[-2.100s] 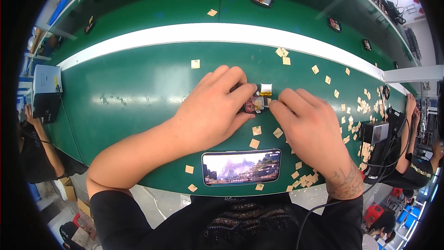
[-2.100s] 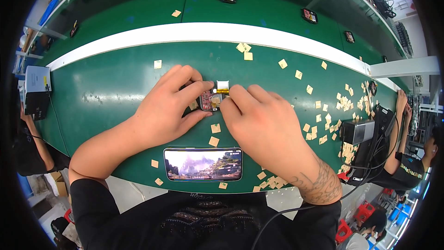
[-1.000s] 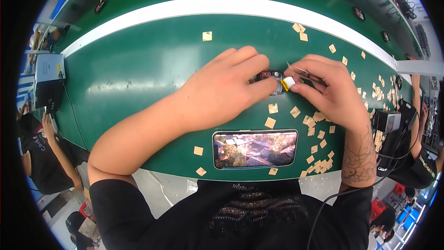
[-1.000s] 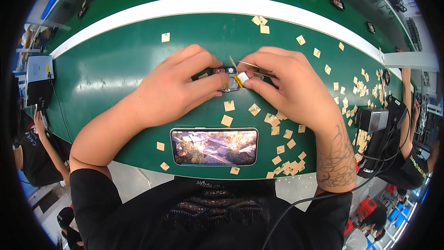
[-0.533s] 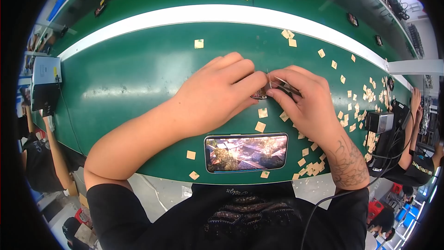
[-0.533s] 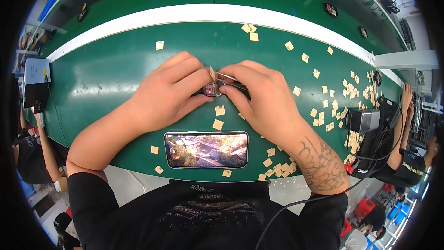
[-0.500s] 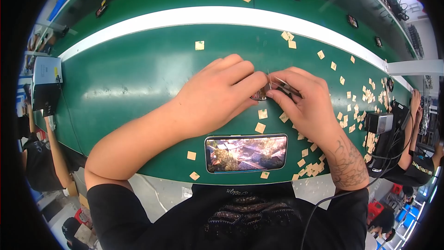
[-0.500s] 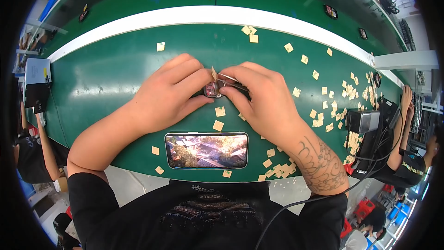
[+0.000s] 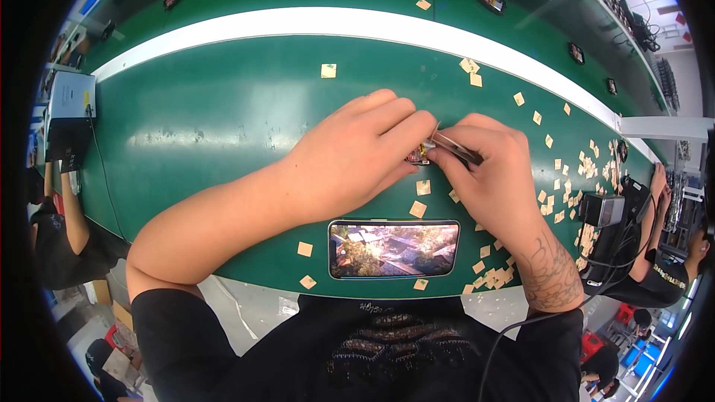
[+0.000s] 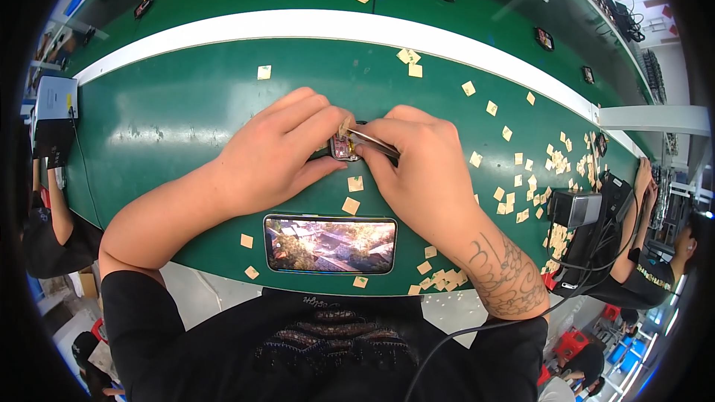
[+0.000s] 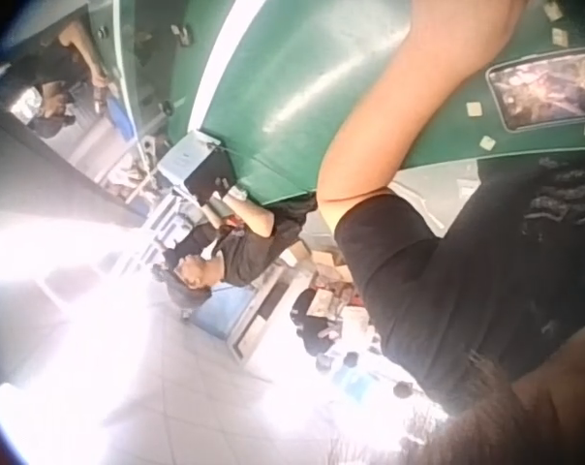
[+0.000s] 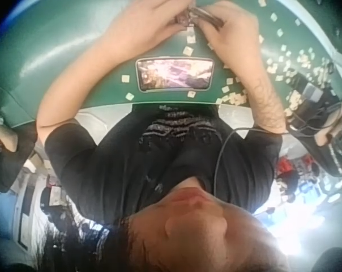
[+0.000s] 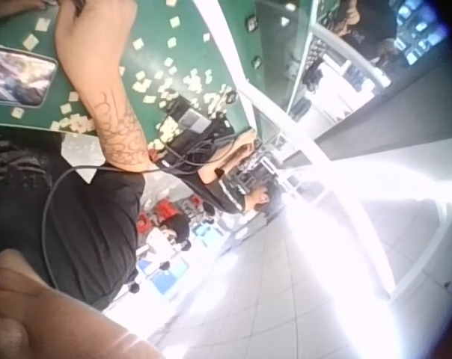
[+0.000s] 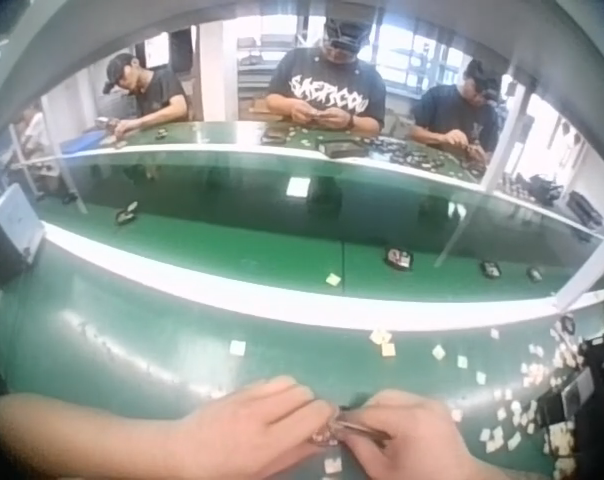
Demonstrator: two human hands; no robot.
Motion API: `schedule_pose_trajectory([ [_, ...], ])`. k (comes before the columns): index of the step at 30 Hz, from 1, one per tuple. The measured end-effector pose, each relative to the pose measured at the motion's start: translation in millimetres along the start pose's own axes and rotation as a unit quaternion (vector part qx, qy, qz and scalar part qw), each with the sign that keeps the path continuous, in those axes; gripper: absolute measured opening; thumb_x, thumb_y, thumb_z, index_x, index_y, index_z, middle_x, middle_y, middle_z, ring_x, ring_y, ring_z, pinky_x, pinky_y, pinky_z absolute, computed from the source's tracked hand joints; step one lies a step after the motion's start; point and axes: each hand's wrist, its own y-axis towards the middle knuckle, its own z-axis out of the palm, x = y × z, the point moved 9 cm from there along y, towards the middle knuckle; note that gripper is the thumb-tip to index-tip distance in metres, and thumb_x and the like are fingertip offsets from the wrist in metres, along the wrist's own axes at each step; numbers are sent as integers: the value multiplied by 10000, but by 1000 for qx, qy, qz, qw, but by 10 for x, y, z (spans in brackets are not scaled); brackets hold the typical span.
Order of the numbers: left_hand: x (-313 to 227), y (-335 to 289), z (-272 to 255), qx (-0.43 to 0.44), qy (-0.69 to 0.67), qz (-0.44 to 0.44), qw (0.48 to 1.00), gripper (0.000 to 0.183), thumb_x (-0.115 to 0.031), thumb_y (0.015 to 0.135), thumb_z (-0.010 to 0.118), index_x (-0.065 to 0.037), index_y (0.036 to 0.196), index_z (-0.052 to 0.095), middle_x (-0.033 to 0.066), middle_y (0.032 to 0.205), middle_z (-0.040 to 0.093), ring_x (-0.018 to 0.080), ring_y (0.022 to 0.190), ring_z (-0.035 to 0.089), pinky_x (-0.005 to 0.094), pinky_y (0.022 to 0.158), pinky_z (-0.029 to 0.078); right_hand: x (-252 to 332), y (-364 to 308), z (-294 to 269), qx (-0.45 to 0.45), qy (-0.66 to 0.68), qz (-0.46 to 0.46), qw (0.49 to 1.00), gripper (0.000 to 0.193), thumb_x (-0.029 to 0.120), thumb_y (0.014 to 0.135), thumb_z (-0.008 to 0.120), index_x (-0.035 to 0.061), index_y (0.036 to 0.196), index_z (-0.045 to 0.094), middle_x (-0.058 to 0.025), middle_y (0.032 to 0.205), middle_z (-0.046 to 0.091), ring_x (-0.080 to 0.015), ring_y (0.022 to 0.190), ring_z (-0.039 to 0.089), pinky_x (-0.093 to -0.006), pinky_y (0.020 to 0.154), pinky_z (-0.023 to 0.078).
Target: Assembling small electronic components by placing them into plastic housings at a workstation.
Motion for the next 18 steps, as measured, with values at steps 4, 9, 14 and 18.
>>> schedule_pose_trajectory([
  [4,-12,2,-29,1,9,-13,1000,476,-108,807,871,-27,1203,621,133,1055,603,367,985,601,445,832,539,62,60,11,27,-49,-8,998,99,21,862,778,12,959,796,-148,792,680,-353,707,675,-443,668,522],
  [9,-9,24,1,7,16,-17,1000,469,-103,791,884,-27,1183,638,130,1048,596,363,977,601,442,818,536,24,50,-22,12,-44,-8,999,90,31,859,780,14,946,793,-153,778,679,-368,732,683,-444,683,529],
  [14,-27,-12,71,23,30,-12,999,327,-102,797,877,-107,1105,765,78,1052,605,297,949,614,412,798,548,-165,-12,-198,-69,57,-21,996,77,-11,908,762,-3,984,753,-121,874,718,-250,753,739,-369,634,542],
  [18,-161,-12,82,29,137,31,990,326,-128,792,870,-116,1101,764,72,1080,610,293,965,614,410,799,546,-252,34,-251,-55,48,-7,997,123,-12,916,756,-2,1036,732,-116,910,717,-237,762,734,-354,636,557],
])
